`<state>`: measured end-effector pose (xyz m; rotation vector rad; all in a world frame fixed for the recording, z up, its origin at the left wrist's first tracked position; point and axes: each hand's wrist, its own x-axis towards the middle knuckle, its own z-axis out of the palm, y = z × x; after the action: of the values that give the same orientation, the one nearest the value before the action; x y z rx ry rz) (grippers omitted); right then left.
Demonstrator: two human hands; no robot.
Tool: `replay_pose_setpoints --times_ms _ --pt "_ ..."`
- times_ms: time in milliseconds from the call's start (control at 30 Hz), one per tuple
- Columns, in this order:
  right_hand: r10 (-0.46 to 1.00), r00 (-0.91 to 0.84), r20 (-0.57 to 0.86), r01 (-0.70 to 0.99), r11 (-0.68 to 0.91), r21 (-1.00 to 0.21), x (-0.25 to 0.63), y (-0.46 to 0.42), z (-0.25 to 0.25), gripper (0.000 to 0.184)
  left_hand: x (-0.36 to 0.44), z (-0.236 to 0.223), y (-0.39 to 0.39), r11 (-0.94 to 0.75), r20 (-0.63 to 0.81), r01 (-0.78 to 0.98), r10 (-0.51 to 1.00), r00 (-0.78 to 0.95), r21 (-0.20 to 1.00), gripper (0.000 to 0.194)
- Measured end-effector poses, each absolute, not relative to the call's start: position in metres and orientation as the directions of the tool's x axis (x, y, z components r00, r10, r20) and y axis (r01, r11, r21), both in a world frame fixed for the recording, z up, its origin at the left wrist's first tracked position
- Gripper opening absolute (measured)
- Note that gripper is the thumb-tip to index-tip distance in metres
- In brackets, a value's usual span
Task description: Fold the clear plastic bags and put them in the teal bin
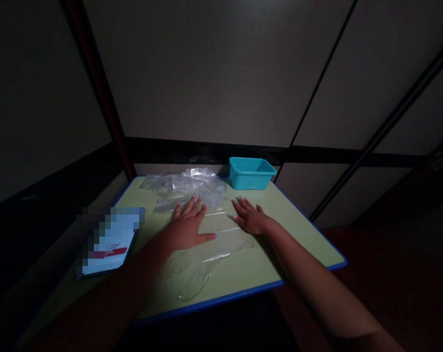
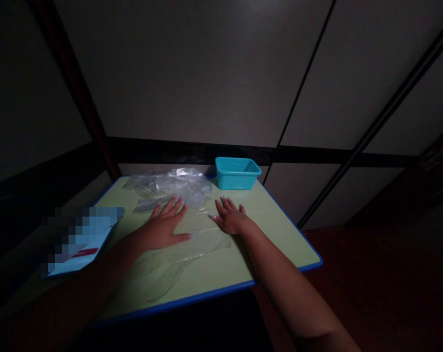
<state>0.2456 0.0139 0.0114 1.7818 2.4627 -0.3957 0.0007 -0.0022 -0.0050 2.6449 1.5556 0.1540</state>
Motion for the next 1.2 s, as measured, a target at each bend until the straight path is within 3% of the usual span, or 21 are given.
replay_pose_setpoints --times_ms 100,233,367,633,833,1100,1200 --pt "0.916 -0.367 -0.161 0.916 0.326 -0.233 0.245 0.013 0.013 0.071 0.003 -0.001 -0.006 -0.524 0.085 0.847 0.852 0.517 0.093 0.094" --pt "0.855 -0.485 -0.185 0.857 0.422 -0.297 0.244 0.011 0.016 0.073 0.008 -0.003 -0.014 -0.608 0.003 0.788 0.792 0.611 0.098 0.102" --pt "0.839 -0.503 -0.208 0.851 0.439 -0.29 0.244 0.01 0.018 0.076 0.013 -0.006 -0.019 -0.638 -0.043 0.764 0.764 0.644 0.097 0.109" --pt "0.899 -0.415 -0.14 0.884 0.362 -0.298 0.244 0.011 0.014 0.066 0.015 -0.003 -0.021 -0.58 0.074 0.813 0.814 0.576 0.054 0.095" --pt "0.899 -0.396 -0.185 0.905 0.348 -0.246 0.241 0.011 0.011 0.064 0.017 -0.011 -0.022 -0.536 -0.021 0.836 0.84 0.542 0.114 0.09" --pt "0.897 -0.412 -0.16 0.898 0.371 -0.235 0.246 0.016 0.002 0.065 0.016 0.001 -0.023 -0.556 0.13 0.814 0.831 0.541 0.167 0.082" --pt "0.897 -0.419 -0.143 0.898 0.386 -0.213 0.25 0.02 -0.004 0.064 0.014 0.001 -0.024 -0.571 0.055 0.794 0.817 0.573 0.207 0.083"
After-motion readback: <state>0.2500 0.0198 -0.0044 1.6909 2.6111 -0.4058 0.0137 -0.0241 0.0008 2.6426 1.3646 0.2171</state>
